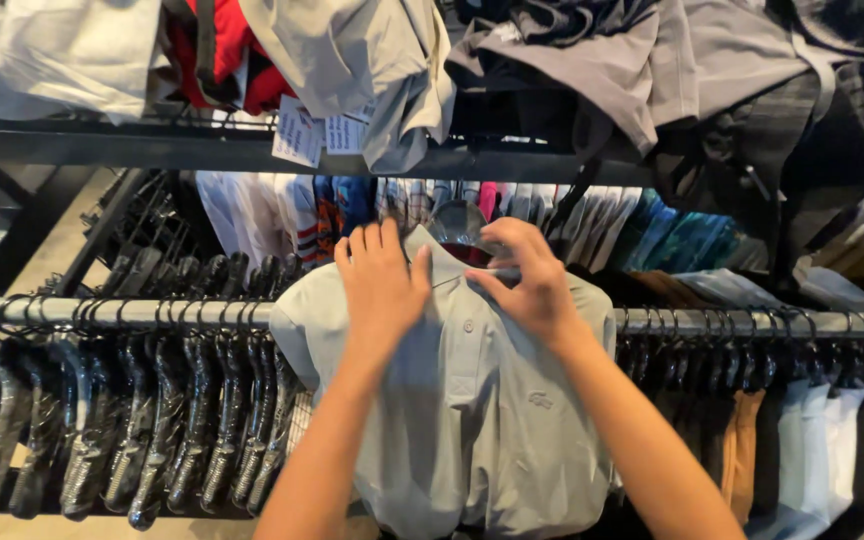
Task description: Hanging and buttoning shirts on a clothing rack.
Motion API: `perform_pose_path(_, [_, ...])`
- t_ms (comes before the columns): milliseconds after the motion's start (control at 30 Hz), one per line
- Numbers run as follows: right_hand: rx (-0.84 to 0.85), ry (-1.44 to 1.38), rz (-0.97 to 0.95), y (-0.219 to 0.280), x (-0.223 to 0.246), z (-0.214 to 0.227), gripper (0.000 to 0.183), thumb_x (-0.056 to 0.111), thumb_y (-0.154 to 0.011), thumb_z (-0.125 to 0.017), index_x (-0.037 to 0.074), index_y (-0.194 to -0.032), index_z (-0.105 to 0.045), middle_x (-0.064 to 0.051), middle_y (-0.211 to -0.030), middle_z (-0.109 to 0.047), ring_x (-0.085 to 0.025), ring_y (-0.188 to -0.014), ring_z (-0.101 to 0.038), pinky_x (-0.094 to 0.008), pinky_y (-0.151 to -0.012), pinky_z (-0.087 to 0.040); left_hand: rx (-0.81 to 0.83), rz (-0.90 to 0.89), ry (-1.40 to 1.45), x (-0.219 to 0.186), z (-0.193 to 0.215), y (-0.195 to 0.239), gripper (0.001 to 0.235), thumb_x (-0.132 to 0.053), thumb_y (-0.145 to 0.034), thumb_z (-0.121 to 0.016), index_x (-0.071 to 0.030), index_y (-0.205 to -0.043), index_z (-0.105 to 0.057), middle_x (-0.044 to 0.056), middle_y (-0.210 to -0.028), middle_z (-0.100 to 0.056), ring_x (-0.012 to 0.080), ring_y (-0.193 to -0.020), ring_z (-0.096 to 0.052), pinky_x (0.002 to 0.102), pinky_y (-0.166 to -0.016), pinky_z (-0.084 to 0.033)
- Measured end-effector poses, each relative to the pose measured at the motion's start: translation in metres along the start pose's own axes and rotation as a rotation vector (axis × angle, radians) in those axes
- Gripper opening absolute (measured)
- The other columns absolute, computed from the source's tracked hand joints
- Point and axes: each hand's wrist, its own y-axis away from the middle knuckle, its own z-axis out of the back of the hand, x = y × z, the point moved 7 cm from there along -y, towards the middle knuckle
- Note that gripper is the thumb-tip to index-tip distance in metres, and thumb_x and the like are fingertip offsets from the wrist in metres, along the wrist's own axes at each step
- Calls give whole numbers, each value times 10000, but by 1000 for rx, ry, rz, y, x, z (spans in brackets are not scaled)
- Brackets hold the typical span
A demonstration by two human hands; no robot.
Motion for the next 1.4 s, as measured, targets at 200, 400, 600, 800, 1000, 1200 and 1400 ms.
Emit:
perform_pose_path(200, [12,638,-89,11,-52,2,438,597,-923,-685,184,-1064,-728,-67,-903,-739,-346,-769,-730,-491,-697,-570,398,114,267,31,-18,-14,567,-548,-913,-643,18,-939,-656,284,-826,-701,522,-877,-677,591,-812,-499])
perform_pose_path(400, [439,398,-406,-8,-65,1,357,560,-1015,-523,274,-1112,-714,-43,-984,-792,-361,-993,-736,-492,-874,-556,381,253,329,48,-38,-11,506,-579,-829,-741,-120,-1038,-694,159,-851,-726,404,-906,-712,478,-807,-537])
perform_pose_path(600, [670,402,-426,-21,-71,-6,404,514,-971,-579,223,-1223,-700,-157,-1145,-770,-419,-1140,-689,-549,-982,-515,326,209,355,45,-38,-17,545,-535,-831,-770,-124,-1175,-675,167,-977,-737,398,-992,-705,498,-872,-539])
perform_pose_path(800, [404,207,-302,-31,-79,15,398,450,-911,-734,142,-1162,-754,-165,-1069,-779,-413,-1071,-703,-497,-961,-535,275,270,363,35,-38,-31,493,-547,-804,-808,-274,-1193,-678,68,-1100,-759,366,-1057,-708,472,-934,-556])
perform_pose_path(1000, [373,27,-137,-14,-3,60,300,206,-810,-789,219,-1109,-770,-95,-973,-802,-345,-1005,-735,-457,-870,-572,-29,35,1134,-64,85,-34,807,-316,-960,-733,-120,-1608,-294,194,-1578,-459,421,-1427,-455,611,-1123,-401])
perform_pose_path(1200, [695,-131,-245,30,-8,20,178,268,-853,-750,227,-1020,-797,-64,-899,-819,-312,-878,-770,-410,-809,-586,-177,15,760,-82,109,-19,259,-278,-799,-902,-196,-997,-757,-44,-797,-703,141,-754,-719,252,-736,-579])
perform_pose_path(1400, [634,-266,-84,42,5,23,255,194,-825,-773,131,-1070,-809,-141,-936,-811,-413,-918,-741,-478,-820,-573,-139,108,507,-61,116,39,609,-525,-842,-801,-139,-1282,-629,67,-1142,-674,264,-984,-709,345,-818,-604])
